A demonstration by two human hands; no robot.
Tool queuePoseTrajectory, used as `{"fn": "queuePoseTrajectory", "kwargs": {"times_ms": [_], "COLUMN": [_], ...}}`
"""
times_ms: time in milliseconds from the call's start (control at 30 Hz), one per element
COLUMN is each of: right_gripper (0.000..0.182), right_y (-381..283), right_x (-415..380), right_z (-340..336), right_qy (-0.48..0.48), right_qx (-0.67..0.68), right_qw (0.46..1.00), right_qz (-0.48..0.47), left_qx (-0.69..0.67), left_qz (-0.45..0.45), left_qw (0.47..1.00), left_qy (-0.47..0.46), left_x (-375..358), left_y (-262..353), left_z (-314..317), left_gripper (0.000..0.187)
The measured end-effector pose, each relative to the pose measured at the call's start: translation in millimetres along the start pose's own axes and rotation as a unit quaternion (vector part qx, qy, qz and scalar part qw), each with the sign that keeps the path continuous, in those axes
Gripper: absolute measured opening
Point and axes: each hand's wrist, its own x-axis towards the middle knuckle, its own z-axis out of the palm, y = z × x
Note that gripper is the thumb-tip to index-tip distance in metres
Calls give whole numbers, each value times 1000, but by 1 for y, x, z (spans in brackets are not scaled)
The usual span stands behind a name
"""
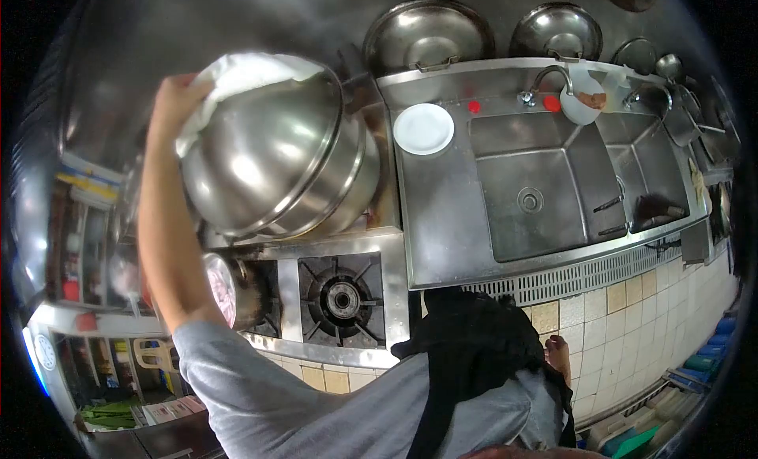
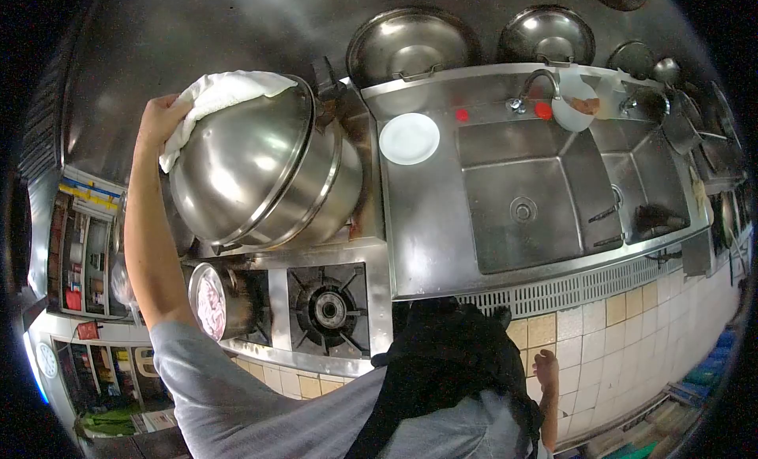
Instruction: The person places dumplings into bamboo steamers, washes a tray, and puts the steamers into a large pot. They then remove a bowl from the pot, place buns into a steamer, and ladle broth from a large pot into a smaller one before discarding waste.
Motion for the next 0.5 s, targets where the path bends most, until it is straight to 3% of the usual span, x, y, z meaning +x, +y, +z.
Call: {"fn": "queuePoseTrajectory", "kwargs": {"times_ms": [300, 500], "right_gripper": [44, 43], "right_y": [-2, -15], "right_x": [11, 5], "right_z": [6, 11], "right_qy": [-4, -7], "right_qx": [7, -76], "right_qw": [1000, 997], "right_qz": [11, 10], "left_qx": [5, 17], "left_qz": [42, 52], "left_qw": [999, 997], "left_qy": [30, 46], "left_x": [-10, -14], "left_y": [3, 5], "left_z": [2, -2], "left_gripper": [41, 34]}}
